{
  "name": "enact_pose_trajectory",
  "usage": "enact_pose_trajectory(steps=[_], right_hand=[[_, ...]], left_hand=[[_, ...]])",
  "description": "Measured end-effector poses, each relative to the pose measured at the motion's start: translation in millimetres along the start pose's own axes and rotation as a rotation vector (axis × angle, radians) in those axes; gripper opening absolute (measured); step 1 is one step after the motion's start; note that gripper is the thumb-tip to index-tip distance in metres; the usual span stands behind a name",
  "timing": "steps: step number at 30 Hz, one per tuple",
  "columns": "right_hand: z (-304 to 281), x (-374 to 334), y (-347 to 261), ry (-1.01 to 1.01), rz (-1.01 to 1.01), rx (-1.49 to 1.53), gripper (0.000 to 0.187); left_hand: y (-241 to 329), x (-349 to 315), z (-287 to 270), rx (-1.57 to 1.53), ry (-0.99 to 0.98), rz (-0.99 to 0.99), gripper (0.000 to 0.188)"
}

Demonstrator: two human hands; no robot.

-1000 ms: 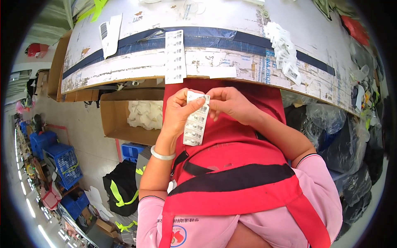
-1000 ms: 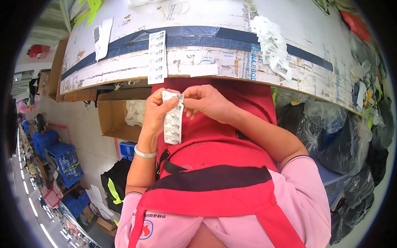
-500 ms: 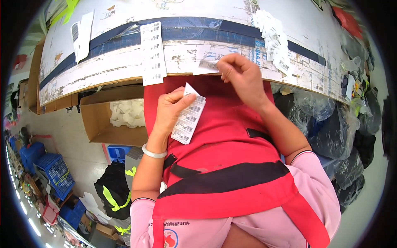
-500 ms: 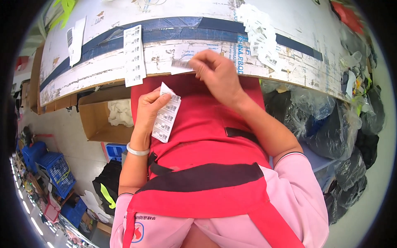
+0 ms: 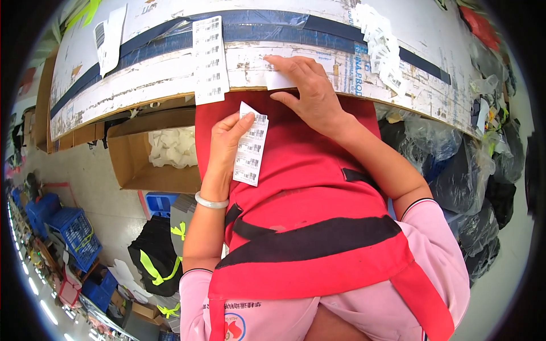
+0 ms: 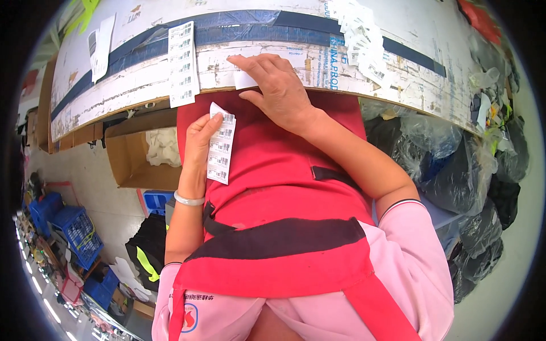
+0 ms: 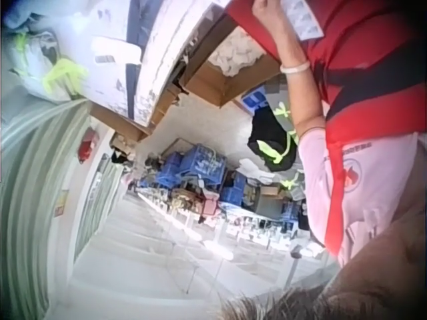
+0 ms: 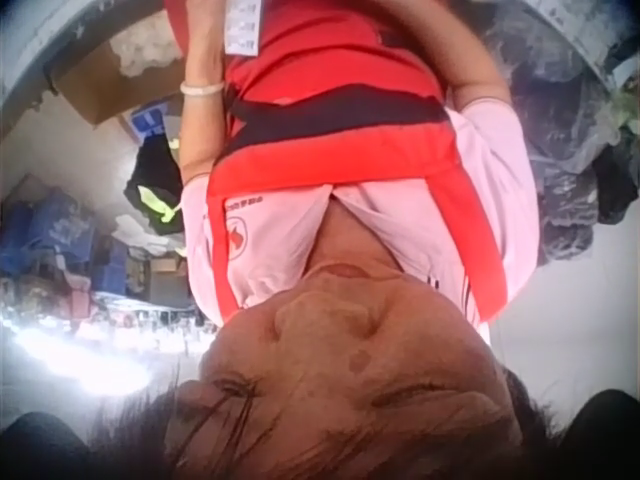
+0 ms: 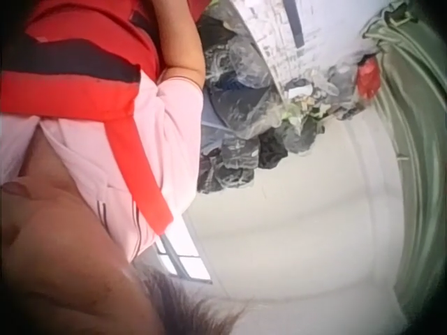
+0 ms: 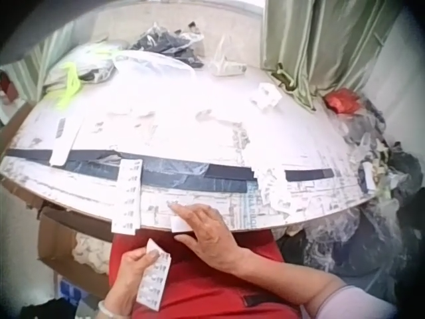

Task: The recorder is folding and stacking small white labels at a workstation.

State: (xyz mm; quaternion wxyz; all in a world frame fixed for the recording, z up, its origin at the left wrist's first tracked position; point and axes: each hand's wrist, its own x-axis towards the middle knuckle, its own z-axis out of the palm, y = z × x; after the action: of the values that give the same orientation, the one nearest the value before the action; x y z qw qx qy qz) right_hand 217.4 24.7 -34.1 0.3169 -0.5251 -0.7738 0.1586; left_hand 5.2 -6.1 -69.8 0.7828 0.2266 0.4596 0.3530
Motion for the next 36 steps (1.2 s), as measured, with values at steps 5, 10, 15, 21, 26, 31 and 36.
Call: enact_pose_trajectory(steps=[5,10,15,21,26,31,36], right_hand=[[3.5,2.4,2.3,0.008,0.026,0.019,0.065],[2.7,3.1,2.0,0.031,0.009,-0.019,0.063],[-13.5,-0.1,1.2,0.012,0.036,-0.008,0.063],[-28.5,-14.7,18.0,0.008,0.094,-0.06,0.065],[-25.6,-17.9,16.3,0.035,0.095,-0.075,0.064],[-24.8,-21.9,12.6,0.033,0.119,-0.087,0.062],[-28.3,-20.0,9.6,0.069,0.107,-0.052,0.055]], left_hand=[[-0.2,0.8,-2.5,0.008,0.004,0.005,0.019],[0.4,0.6,-1.0,0.003,-0.017,0.003,0.019],[0.6,-0.6,-3.1,-0.035,-0.022,0.007,0.016],[-0.2,1.9,-1.8,-0.027,-0.017,0.006,0.016],[-1.1,3.4,-0.3,-0.007,-0.027,0.014,0.013],[-2.6,3.1,-1.2,-0.022,-0.016,0.023,0.014],[-1.4,2.0,-0.5,-0.03,-0.016,0.018,0.014]])
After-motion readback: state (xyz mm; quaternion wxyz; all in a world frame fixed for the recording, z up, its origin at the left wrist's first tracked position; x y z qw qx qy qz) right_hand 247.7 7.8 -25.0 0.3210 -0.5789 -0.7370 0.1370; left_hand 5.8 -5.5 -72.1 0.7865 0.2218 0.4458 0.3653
